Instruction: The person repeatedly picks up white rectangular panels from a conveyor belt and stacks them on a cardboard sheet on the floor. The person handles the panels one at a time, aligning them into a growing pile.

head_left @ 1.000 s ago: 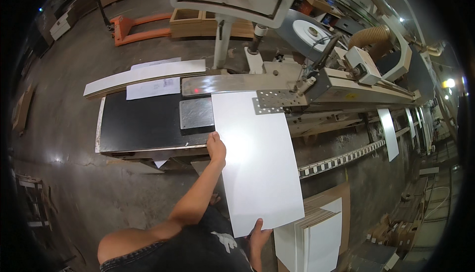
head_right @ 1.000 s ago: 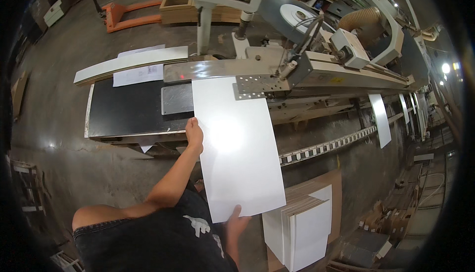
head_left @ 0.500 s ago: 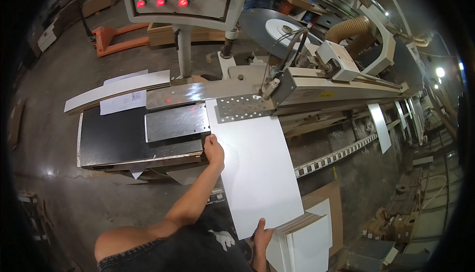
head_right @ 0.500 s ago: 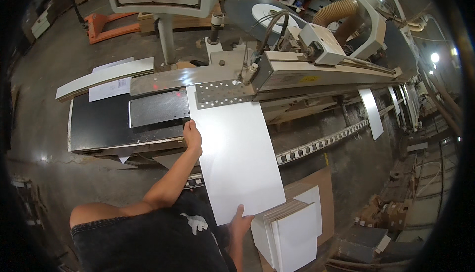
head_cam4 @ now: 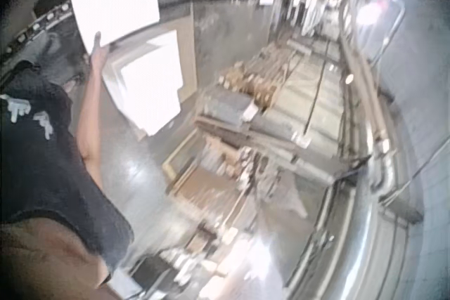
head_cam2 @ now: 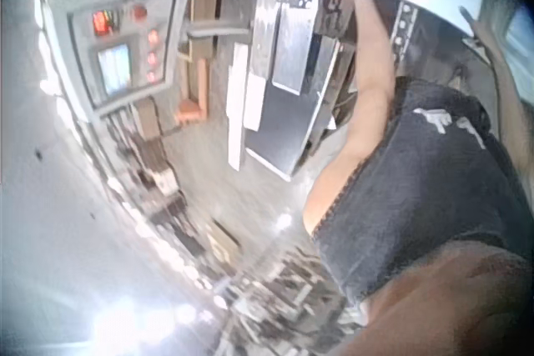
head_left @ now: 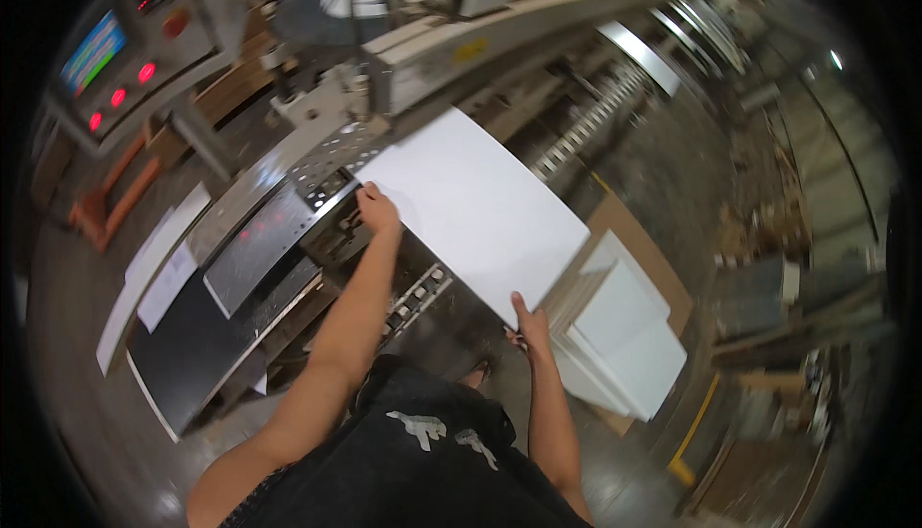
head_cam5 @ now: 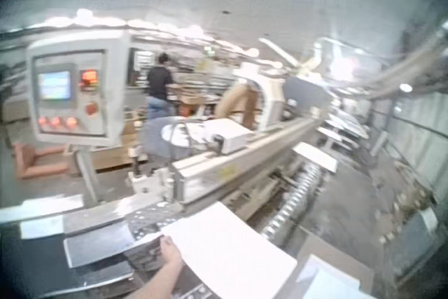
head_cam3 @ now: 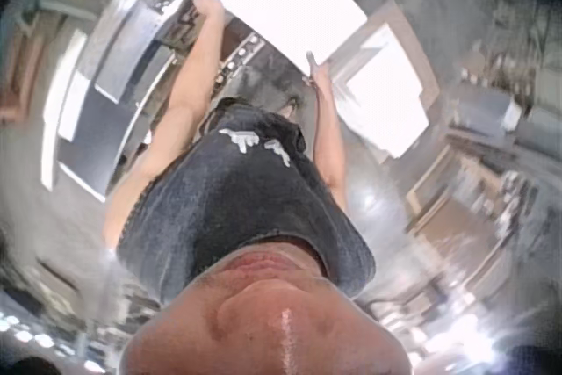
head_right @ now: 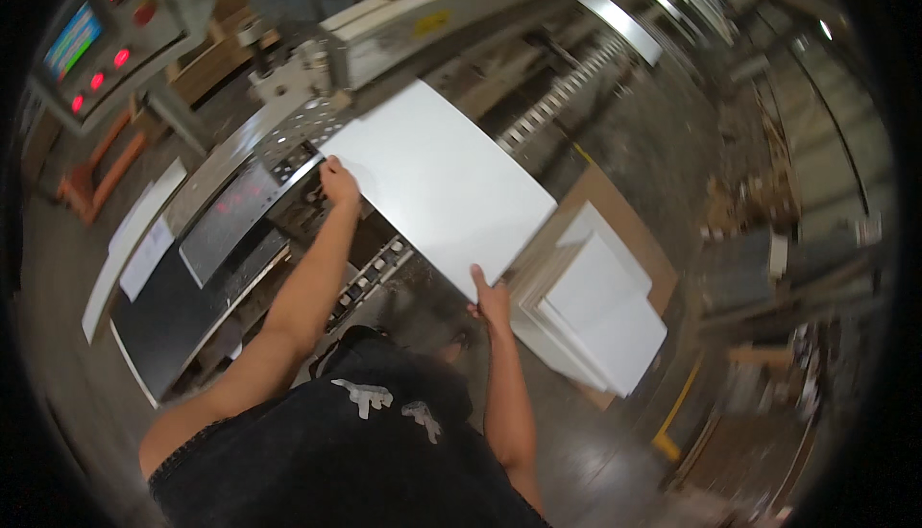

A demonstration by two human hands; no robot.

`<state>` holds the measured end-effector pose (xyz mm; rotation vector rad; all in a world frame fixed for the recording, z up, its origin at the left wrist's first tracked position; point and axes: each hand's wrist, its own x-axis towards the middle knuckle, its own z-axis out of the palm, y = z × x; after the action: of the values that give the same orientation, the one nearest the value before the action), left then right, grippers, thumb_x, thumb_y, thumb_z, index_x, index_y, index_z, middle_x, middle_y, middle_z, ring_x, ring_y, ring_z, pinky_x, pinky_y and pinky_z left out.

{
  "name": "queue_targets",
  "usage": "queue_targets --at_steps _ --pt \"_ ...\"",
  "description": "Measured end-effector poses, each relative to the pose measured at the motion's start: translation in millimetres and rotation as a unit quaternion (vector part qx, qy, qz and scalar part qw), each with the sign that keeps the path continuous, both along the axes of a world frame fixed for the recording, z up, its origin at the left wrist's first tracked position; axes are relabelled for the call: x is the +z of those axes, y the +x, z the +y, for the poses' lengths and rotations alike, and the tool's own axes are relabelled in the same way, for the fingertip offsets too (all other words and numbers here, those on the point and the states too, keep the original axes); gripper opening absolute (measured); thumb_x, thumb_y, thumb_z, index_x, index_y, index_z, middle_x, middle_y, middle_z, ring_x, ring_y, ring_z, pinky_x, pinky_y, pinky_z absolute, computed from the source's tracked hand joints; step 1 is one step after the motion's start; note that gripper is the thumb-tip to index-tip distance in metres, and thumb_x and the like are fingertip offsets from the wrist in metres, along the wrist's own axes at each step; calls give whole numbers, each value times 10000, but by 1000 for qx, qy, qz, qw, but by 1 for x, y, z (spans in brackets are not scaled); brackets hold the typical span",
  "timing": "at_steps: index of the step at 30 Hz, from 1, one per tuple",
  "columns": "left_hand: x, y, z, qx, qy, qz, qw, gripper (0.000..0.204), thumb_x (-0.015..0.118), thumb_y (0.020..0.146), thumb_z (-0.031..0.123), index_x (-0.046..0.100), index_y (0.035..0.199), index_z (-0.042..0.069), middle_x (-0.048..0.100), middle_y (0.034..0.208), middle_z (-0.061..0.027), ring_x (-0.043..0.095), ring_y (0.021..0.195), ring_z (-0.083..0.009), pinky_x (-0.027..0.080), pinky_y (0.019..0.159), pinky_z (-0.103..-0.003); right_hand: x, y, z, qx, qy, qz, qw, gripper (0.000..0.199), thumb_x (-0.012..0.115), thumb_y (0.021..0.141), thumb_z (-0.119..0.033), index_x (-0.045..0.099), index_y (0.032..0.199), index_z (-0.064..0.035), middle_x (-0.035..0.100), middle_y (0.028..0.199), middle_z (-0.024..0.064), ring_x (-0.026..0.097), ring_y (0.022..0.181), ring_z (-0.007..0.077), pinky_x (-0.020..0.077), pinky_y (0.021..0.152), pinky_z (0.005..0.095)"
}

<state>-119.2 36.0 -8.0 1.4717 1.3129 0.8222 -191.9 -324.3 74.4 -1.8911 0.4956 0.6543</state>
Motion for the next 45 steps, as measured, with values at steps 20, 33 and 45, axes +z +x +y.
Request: queue_targets --at_steps 20,33,45 --pt "-34 -16 -443 -643 -77 -65 759 326 648 951 206 598 1191 -8 704 1078 -132 668 993 -209 506 905 -328 -133 -140 -294 107 -235 -29 966 374 537 896 -380 716 969 -60 673 1083 210 633 1018 411 507 836 491" --pt "-115 -8 -607 -537 27 301 788 525 717 787 284 635 1208 -19 515 1269 -285 599 1106 -384 513 962 -460 -218 -517 -449 -646 44 194 737 364 579 970 -339 609 1142 -20 707 950 189 680 694 292 540 571 412" --pt "-167 -44 -589 -319 -477 124 809 112 665 931 39 582 959 -30 640 879 -116 661 697 -243 593 643 -365 -199 -427 -430 -392 -12 197 899 345 540 985 -271 628 1142 23 708 945 155 655 675 268 536 606 410"
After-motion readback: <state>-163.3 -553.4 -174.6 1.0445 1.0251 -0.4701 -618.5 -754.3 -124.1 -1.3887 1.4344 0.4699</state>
